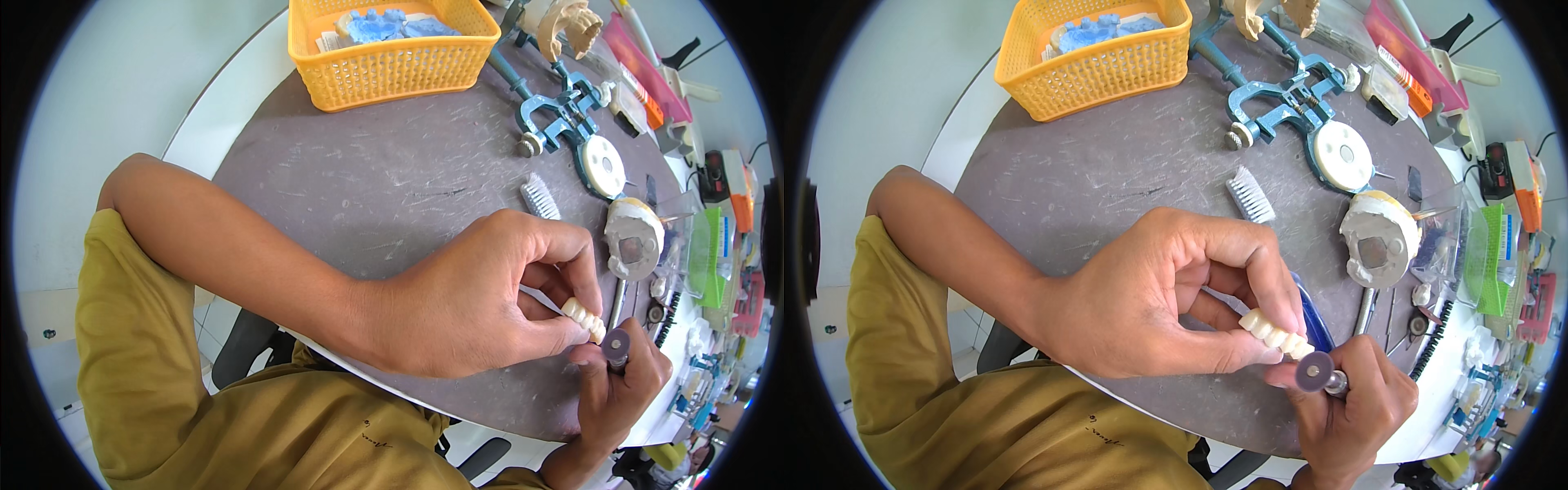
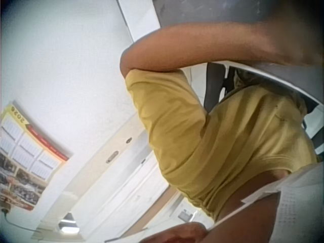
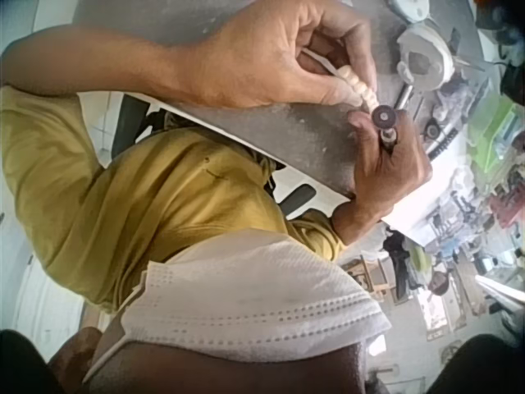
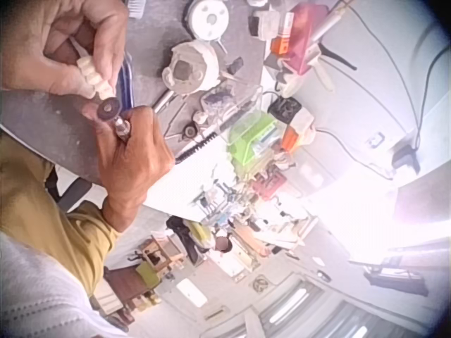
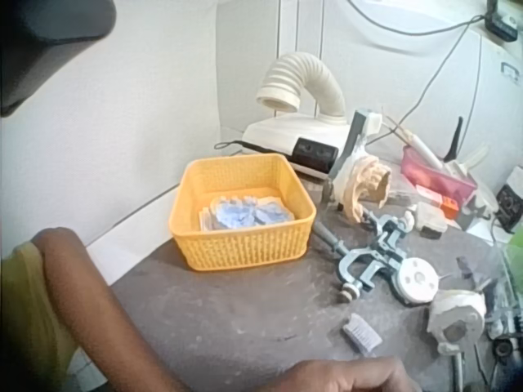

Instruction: The person holds a dental bridge by hand and sands it using a rotary tool.

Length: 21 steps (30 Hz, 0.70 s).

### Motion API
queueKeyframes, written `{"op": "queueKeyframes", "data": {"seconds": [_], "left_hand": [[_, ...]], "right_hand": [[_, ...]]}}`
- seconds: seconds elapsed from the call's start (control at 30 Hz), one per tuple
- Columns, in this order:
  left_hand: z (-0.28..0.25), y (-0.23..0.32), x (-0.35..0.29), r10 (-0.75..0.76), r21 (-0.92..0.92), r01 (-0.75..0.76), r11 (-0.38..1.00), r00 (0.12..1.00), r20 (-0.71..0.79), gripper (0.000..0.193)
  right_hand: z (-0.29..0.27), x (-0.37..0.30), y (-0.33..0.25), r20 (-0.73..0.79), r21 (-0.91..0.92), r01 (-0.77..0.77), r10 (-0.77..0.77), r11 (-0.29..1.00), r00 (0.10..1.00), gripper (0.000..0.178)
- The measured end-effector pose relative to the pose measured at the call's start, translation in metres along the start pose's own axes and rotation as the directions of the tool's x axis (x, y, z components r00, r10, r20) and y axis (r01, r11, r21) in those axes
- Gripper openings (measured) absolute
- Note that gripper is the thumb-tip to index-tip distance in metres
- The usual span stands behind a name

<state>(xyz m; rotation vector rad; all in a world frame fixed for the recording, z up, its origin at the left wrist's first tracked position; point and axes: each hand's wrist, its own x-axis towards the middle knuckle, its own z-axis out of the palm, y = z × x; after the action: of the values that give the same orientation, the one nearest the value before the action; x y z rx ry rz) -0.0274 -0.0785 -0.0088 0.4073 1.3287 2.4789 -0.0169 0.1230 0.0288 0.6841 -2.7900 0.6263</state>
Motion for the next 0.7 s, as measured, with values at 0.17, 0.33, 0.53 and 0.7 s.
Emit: {"op": "queueKeyframes", "data": {"seconds": [0.17, 0.33, 0.53, 0.7], "left_hand": [[0.0013, 0.0007, -0.0003, -0.02, -0.026, 0.018, 0.999, 0.999, -0.044, 0.009], [0.0006, 0.0044, 0.0001, -0.062, -0.076, 0.06, 0.995, 0.998, -0.014, 0.009], [0.0008, 0.004, 0.0008, -0.052, -0.082, 0.051, 0.995, 0.999, -0.006, 0.01], [0.0012, 0.0067, -0.0012, -0.097, -0.115, 0.095, 0.989, 0.995, -0.009, 0.01]], "right_hand": [[-0.0051, 0.0042, -0.0027, 0.001, 0.024, -0.052, 0.052, 0.998, 0.999, 0.06], [-0.0013, 0.0028, -0.0008, -0.034, -0.008, -0.039, 0.038, 0.999, 0.999, 0.059], [-0.0031, 0.0031, -0.0023, 0.005, -0.014, -0.049, 0.049, 0.999, 0.999, 0.058], [-0.0015, 0.0047, -0.0062, 0.037, -0.001, -0.093, 0.093, 0.996, 0.995, 0.057]]}}
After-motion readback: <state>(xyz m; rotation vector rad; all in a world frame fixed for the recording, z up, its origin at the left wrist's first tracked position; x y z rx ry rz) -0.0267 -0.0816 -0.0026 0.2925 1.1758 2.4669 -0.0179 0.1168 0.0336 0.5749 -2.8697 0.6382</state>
